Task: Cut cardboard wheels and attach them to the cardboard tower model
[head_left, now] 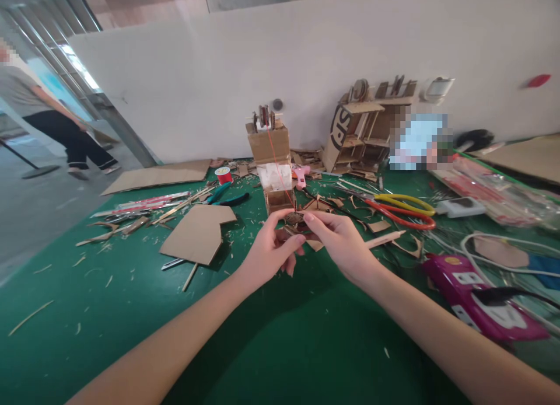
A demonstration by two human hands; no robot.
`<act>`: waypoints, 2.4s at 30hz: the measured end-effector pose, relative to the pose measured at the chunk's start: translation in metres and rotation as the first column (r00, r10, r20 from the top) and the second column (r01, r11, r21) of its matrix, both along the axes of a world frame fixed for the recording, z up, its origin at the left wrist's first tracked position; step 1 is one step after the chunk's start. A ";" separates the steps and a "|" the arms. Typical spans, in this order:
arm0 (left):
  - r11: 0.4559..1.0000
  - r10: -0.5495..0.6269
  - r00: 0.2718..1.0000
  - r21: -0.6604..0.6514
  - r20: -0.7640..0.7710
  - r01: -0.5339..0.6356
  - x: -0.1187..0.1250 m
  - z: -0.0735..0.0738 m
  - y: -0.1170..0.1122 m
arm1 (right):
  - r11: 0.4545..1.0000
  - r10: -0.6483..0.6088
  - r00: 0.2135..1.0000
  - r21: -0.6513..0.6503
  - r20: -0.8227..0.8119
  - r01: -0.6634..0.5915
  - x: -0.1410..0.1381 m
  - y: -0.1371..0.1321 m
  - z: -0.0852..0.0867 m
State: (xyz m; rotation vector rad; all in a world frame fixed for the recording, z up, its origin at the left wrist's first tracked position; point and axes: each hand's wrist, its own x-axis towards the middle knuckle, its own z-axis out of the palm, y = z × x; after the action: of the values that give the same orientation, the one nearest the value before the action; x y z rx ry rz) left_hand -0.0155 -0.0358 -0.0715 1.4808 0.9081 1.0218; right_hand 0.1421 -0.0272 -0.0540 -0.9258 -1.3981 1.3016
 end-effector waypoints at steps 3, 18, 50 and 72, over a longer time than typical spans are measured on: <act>1.000 0.027 0.999 0.003 0.039 -0.027 0.001 0.000 0.000 | 1.000 0.004 0.999 -0.021 -0.043 -0.005 0.000 0.001 -0.002; 0.996 -0.001 0.987 -0.091 0.161 0.016 0.001 0.004 -0.001 | 0.996 0.001 0.989 -0.083 -0.149 -0.013 -0.002 0.002 -0.008; 0.940 -0.007 0.942 -0.318 0.335 0.120 0.001 0.005 0.000 | 0.996 -0.072 0.990 -0.063 -0.123 0.064 -0.007 -0.002 -0.016; 0.891 0.026 0.924 -0.429 0.382 0.152 0.001 0.002 0.002 | 0.990 -0.116 0.985 0.093 0.126 0.105 -0.002 0.001 -0.025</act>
State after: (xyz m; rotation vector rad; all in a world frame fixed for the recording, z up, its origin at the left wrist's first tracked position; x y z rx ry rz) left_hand -0.0141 -0.0339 -0.0693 0.8748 0.7442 0.9259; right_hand 0.1406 -0.0266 -0.0790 -1.0311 -1.4704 1.1060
